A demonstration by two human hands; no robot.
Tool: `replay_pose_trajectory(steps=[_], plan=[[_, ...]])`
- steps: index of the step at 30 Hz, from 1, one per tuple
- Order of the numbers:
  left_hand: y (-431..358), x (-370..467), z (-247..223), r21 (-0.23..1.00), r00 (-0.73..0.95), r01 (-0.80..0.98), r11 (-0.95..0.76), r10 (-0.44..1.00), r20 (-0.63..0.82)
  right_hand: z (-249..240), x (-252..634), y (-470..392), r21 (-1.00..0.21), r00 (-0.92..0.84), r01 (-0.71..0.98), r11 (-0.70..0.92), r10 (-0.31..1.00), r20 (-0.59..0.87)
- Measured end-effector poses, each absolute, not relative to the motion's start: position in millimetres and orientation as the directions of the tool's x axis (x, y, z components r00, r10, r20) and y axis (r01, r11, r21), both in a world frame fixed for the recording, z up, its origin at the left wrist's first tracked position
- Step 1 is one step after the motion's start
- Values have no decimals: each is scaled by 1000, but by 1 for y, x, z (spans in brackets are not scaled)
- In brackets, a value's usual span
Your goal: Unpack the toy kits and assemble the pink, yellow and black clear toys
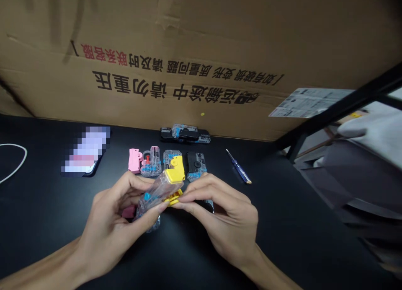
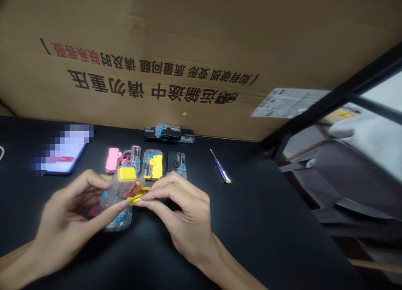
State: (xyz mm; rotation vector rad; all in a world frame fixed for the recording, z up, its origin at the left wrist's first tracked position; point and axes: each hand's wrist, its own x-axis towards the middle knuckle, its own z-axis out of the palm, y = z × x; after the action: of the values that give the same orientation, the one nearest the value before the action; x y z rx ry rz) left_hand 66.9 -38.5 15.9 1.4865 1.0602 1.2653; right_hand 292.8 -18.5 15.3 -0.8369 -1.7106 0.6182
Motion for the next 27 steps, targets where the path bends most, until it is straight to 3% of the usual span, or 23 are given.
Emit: replay_pose_trajectory(steps=[6, 9, 21, 27], plan=[[-33, 66, 22, 977, 20, 86, -196, 981, 195, 15, 292, -18, -782, -151, 176, 598, 802, 579], [-23, 61, 28, 990, -58, 11, -140, 988, 141, 17, 293, -18, -782, -151, 178, 597, 802, 578], [-19, 56, 16, 967, -110, 87, -238, 963, 247, 16, 305, -7, -702, -250, 450, 552, 832, 495], [-15, 56, 18, 969, -133, 75, -237, 960, 245, 16, 310, -5, -659, -388, 533, 531, 845, 367]])
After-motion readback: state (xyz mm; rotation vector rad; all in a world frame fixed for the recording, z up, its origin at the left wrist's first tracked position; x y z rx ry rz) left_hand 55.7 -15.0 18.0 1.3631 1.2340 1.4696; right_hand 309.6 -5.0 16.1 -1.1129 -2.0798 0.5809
